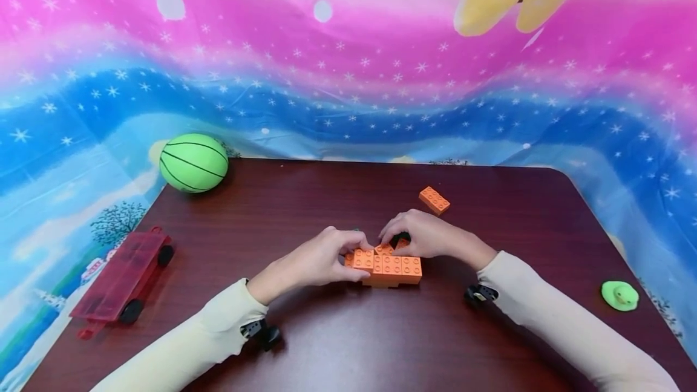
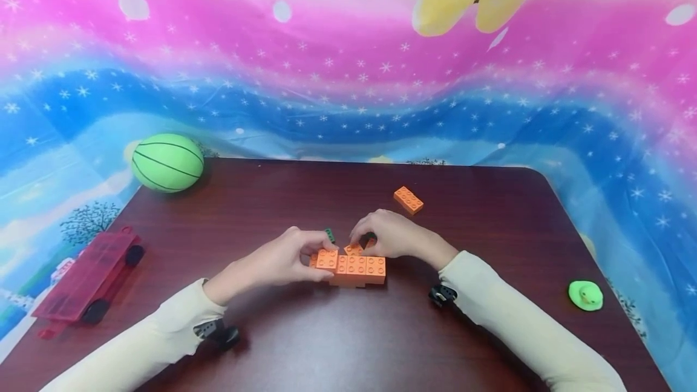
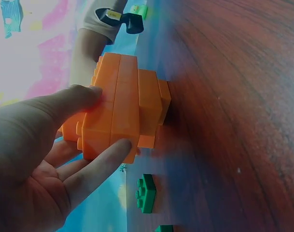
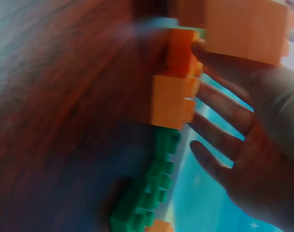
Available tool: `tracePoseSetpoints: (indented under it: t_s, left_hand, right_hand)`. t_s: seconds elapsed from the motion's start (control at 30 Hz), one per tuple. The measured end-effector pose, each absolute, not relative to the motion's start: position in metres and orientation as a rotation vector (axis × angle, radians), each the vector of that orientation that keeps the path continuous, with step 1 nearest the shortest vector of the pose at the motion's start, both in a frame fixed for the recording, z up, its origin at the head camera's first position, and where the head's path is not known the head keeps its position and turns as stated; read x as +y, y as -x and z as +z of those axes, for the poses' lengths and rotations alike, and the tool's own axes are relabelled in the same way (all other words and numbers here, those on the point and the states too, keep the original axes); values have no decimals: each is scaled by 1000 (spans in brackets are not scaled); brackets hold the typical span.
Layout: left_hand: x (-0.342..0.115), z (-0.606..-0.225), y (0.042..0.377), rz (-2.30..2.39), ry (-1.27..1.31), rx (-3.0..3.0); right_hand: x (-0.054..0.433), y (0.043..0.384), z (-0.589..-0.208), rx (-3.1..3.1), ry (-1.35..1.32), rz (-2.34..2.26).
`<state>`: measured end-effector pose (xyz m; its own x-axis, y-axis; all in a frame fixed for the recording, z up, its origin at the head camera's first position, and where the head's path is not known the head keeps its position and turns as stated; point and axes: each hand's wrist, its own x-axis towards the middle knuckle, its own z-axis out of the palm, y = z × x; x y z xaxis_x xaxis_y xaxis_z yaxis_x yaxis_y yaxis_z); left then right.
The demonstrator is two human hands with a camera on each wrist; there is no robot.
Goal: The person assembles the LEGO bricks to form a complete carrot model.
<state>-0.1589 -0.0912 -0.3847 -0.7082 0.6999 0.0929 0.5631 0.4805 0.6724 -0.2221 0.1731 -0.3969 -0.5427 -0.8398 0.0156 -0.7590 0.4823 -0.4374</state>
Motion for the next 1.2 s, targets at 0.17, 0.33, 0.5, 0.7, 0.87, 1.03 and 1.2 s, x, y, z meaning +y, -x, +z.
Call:
tracePoseSetpoints:
  t_s: [0.17,0.33,0.5,0.7,0.87,1.03,1.2]
  left_hand:
    - [-88,-382,160,1012,-1101,2530]
    - [-88,-380,160,1007,-1079,2530]
    - [-88,-380,160,1004,-1057,2525]
    - [-89,-380,162,1002,-1067,2536]
    - [-90,-380,162,999,-1085,2553]
    - [-91,-382,162,1009,-1087,2551]
    - [-90,-381,164,1039,-1109,2523]
  right_hand:
    - [171,221,-403,2579,1411,-543]
    - [169,222,-401,2640,1398,-603]
    - [173,215,-383,2708,1308,-794]
    - [182,192,-356,2768,1307,-942]
    - [183,174,-352,2727,1476,-1025]
    - [180,159,-355,2725,1509,-1025]
    - [176,149,-364,2729,1459,-1031]
